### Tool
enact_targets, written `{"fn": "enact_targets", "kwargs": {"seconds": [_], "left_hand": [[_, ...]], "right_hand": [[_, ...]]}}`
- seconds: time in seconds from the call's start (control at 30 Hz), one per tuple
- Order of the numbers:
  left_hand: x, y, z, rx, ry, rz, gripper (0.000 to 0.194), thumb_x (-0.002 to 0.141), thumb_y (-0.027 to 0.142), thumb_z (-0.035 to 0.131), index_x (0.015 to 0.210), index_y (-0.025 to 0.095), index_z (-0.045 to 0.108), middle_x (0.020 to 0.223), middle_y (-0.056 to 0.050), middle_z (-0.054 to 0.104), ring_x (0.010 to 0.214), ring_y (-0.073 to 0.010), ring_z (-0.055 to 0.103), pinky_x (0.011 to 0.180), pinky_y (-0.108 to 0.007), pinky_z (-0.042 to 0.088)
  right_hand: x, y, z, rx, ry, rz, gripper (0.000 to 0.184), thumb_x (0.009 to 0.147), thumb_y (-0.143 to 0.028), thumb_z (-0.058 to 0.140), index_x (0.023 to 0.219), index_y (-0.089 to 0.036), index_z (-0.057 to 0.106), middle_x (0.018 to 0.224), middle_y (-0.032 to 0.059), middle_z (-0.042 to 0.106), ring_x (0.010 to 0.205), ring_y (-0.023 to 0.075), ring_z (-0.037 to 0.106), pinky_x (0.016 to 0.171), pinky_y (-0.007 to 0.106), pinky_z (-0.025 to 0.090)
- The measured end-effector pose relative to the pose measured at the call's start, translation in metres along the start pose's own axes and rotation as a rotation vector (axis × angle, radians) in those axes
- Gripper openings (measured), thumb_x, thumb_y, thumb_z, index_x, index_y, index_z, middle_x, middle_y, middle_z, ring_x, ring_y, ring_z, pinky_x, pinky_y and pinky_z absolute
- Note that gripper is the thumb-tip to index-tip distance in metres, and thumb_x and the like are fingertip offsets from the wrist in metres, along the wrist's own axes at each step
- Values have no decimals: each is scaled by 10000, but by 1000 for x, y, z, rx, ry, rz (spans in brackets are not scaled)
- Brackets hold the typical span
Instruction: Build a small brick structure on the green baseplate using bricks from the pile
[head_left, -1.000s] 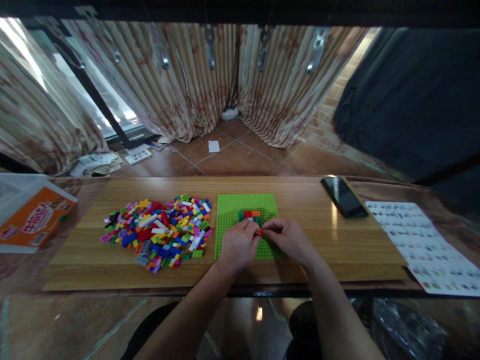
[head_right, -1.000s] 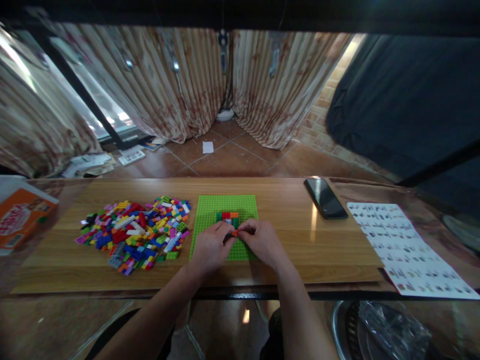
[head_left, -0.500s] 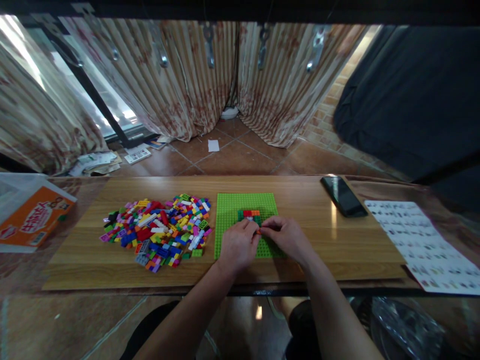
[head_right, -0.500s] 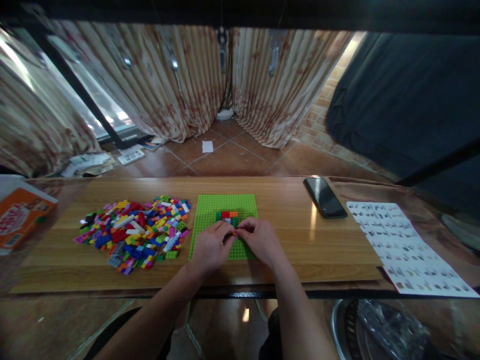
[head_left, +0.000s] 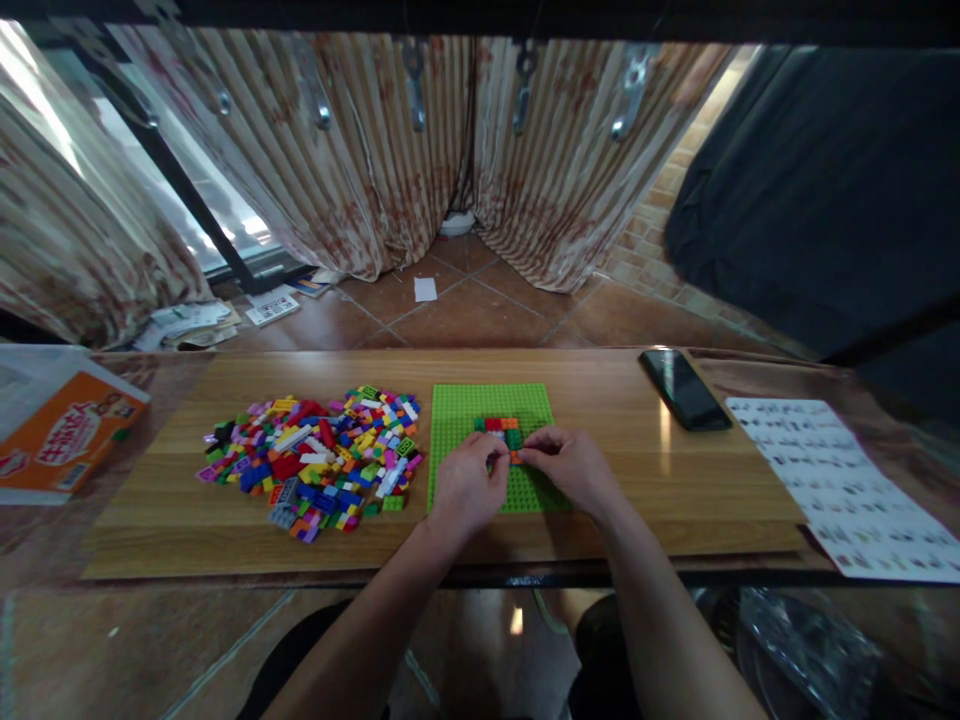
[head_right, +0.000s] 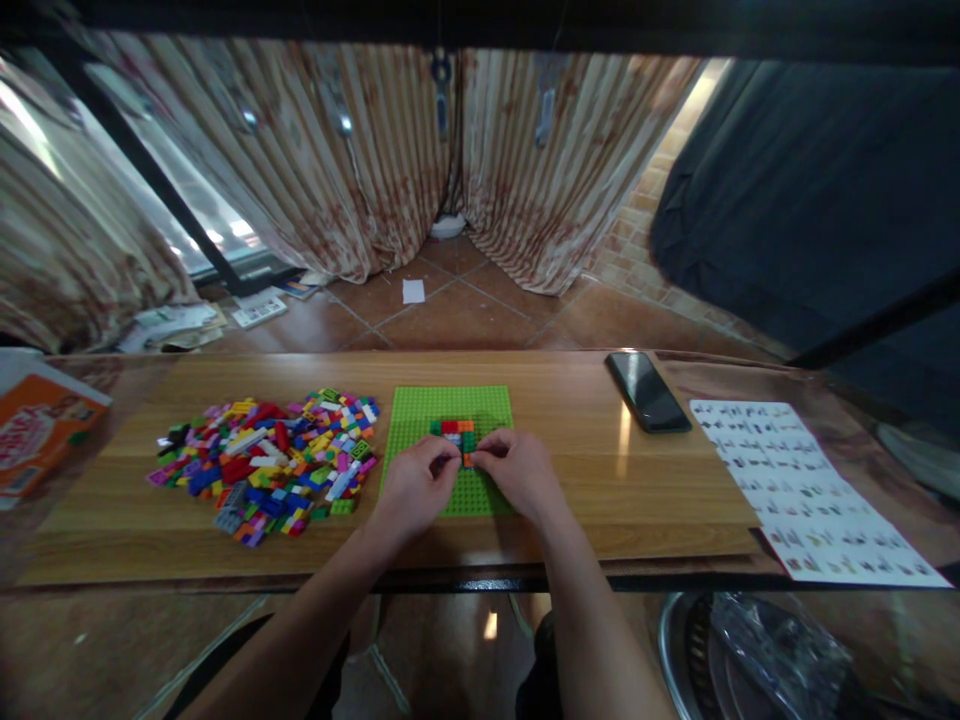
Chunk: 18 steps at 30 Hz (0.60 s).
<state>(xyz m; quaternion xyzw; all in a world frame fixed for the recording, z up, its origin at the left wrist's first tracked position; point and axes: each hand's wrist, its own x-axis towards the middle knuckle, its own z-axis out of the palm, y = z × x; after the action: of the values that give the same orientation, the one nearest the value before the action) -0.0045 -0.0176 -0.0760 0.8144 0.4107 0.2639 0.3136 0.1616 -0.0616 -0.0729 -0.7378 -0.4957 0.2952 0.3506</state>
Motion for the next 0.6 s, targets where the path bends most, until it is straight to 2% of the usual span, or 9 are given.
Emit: {"fn": "enact_targets", "kwargs": {"seconds": [0.23, 0.6], "left_hand": [[2, 1, 5, 3, 23, -62, 64, 834, 181, 652, 771, 188, 644, 795, -10, 657, 734, -143, 592, 672, -266, 412], [3, 7, 5, 100, -10, -68, 130, 853, 174, 619, 731, 178, 661, 778, -30, 667, 735, -162, 604, 696, -289, 432]], "right_hand": [[0, -3, 1, -46, -9, 7, 87, 744, -284, 712, 729, -204, 743, 716, 15, 740, 659, 165, 652, 614, 266, 455], [4, 1, 1, -74, -6, -4, 126, 713, -310, 707, 676, -197, 750, 623, 10, 712, 576, 147, 612, 522, 245, 406]]}}
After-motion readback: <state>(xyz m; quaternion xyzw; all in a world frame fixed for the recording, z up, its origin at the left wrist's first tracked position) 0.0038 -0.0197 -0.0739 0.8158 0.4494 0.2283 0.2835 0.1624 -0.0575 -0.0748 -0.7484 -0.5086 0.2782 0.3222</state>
